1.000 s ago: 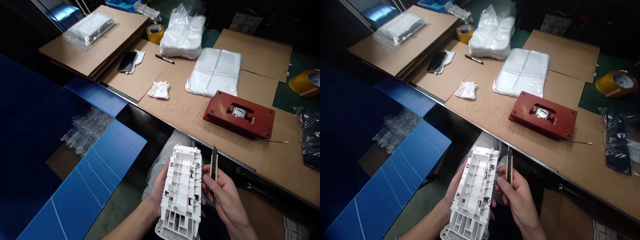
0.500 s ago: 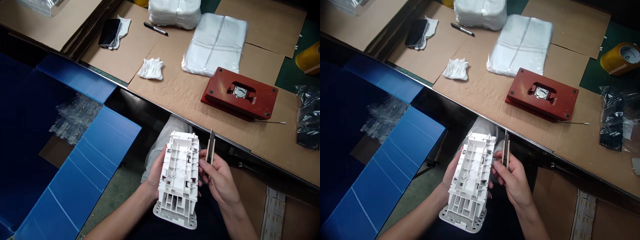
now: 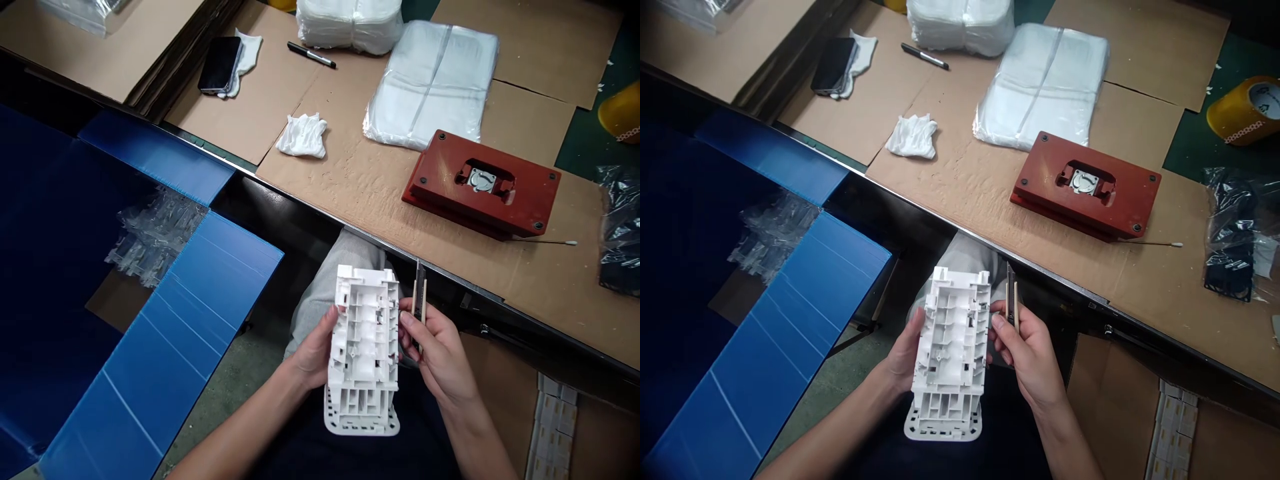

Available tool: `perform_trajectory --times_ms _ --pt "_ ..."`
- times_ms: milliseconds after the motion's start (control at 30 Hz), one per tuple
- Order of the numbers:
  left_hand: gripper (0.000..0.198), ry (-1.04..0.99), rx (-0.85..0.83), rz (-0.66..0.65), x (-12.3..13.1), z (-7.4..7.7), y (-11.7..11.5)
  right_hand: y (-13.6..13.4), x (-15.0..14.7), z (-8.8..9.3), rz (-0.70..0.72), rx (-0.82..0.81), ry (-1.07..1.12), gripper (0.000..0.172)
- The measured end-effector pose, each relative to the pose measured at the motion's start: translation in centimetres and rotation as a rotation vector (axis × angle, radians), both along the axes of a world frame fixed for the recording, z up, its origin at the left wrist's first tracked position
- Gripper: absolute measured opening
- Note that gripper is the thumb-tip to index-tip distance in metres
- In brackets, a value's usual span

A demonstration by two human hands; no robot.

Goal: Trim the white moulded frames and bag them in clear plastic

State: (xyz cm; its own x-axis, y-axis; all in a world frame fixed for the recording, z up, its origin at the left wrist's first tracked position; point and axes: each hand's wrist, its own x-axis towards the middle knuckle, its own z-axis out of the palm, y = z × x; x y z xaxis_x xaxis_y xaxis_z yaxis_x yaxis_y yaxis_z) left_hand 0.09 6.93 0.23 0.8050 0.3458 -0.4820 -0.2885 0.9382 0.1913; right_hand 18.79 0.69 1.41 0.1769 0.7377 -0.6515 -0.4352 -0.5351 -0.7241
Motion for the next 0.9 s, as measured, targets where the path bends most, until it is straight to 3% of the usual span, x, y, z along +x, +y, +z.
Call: perform_trajectory --times_ms 167,333,533,900 --pt "0.088 0.069 0.23 -0.049 -0.8 -0.6 0.2 -0.1 0.5 -0.5 -0.023 -0.021 0.009 0.031" --pt "0.094 0.062 0.408 -0.13 -0.1 0.7 0.9 0.0 0.4 -0.5 -0.014 -0.011 0.025 0.03" --pt "0.093 0.269 0.761 -0.182 0.2 2.0 1.2 0.2 -0.2 -0.4 0.015 0.007 0.028 0.029" --pt "0.102 0.243 0.907 -0.182 -0.1 1.4 0.9 0.1 -0.5 -0.7 0.015 0.026 0.027 0.029"
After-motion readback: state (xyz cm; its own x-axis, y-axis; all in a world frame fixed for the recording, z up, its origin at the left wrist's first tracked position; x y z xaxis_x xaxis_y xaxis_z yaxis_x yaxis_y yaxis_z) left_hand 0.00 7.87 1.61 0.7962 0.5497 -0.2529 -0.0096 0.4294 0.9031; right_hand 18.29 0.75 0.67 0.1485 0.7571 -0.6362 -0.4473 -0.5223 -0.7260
